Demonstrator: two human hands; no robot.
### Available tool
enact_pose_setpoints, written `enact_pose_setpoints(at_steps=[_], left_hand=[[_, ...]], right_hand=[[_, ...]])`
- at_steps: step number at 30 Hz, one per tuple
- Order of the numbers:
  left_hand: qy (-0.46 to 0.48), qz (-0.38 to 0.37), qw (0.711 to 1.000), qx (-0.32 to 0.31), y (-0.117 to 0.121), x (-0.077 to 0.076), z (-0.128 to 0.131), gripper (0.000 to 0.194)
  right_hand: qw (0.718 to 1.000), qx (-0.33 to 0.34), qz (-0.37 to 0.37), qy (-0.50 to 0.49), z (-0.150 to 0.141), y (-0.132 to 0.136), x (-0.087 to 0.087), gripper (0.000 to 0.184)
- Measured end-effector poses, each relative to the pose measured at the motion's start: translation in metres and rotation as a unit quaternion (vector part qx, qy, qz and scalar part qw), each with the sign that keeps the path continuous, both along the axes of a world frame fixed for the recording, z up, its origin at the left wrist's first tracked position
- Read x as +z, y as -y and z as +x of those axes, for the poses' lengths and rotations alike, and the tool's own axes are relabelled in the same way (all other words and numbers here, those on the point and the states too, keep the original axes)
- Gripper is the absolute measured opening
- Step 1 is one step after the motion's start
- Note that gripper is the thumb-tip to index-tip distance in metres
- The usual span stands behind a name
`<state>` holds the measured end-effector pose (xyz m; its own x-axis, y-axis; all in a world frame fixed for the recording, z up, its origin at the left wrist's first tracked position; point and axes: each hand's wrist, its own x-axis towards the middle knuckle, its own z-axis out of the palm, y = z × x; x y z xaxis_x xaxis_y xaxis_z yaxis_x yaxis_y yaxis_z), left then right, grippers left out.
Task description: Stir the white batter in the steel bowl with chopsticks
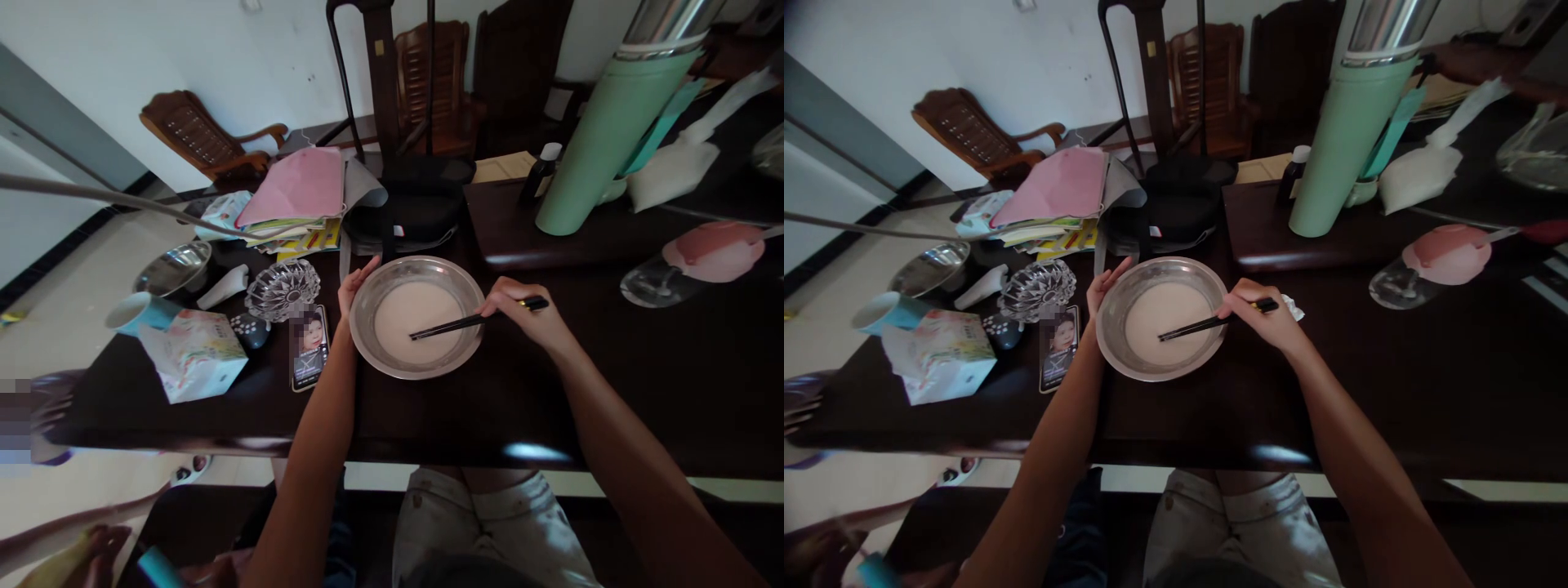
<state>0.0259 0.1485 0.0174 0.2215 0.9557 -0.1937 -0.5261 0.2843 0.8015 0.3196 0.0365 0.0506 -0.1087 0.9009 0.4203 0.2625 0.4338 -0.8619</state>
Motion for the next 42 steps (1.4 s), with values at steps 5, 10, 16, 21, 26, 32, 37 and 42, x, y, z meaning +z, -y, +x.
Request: enact_pose_setpoints(at_steps=[5,10,16,21,26,32,37,42], left_hand=[[0.005,-0.007,1.000,0.008,-0.0013,0.0002,0.0008,0.053],[0.011,-0.008,1.000,0.007,-0.0012,0.0007,0.0016,0.053],[0.007,-0.001,1.000,0.010,0.0002,0.0011,0.0016,0.051],[0.007,-0.009,1.000,0.005,0.0001,0.0029,0.0020,0.055],[0.010,-0.008,1.000,0.004,-0.0026,0.0005,0.0010,0.058],[0.014,-0.008,1.000,-0.008,-0.0050,-0.0024,-0.0017,0.057],[0.020,-0.006,1.000,-0.007,-0.0045,-0.0031,-0.0022,0.057],[0.022,-0.010,1.000,-0.012,-0.0031,-0.0016,-0.0014,0.059]], right_hand=[[0.998,-0.042,0.035,0.025,-0.0002,-0.0016,-0.0011,0.025],[0.999,-0.030,0.004,-0.022,0.0010,-0.0005,0.0000,0.036],[0.998,-0.049,0.034,0.020,0.0010,-0.0020,-0.0021,0.026],[1.000,-0.022,0.012,-0.004,0.0008,-0.0016,-0.0028,0.031],[0.998,-0.034,0.045,0.021,0.0011,-0.0022,-0.0035,0.023],[1.000,-0.008,0.021,0.004,0.0013,-0.0016,-0.0024,0.028],[0.998,-0.047,0.041,0.019,0.0014,-0.0019,-0.0032,0.023],[1.000,-0.010,0.013,-0.001,0.0006,-0.0005,-0.0019,0.029]])
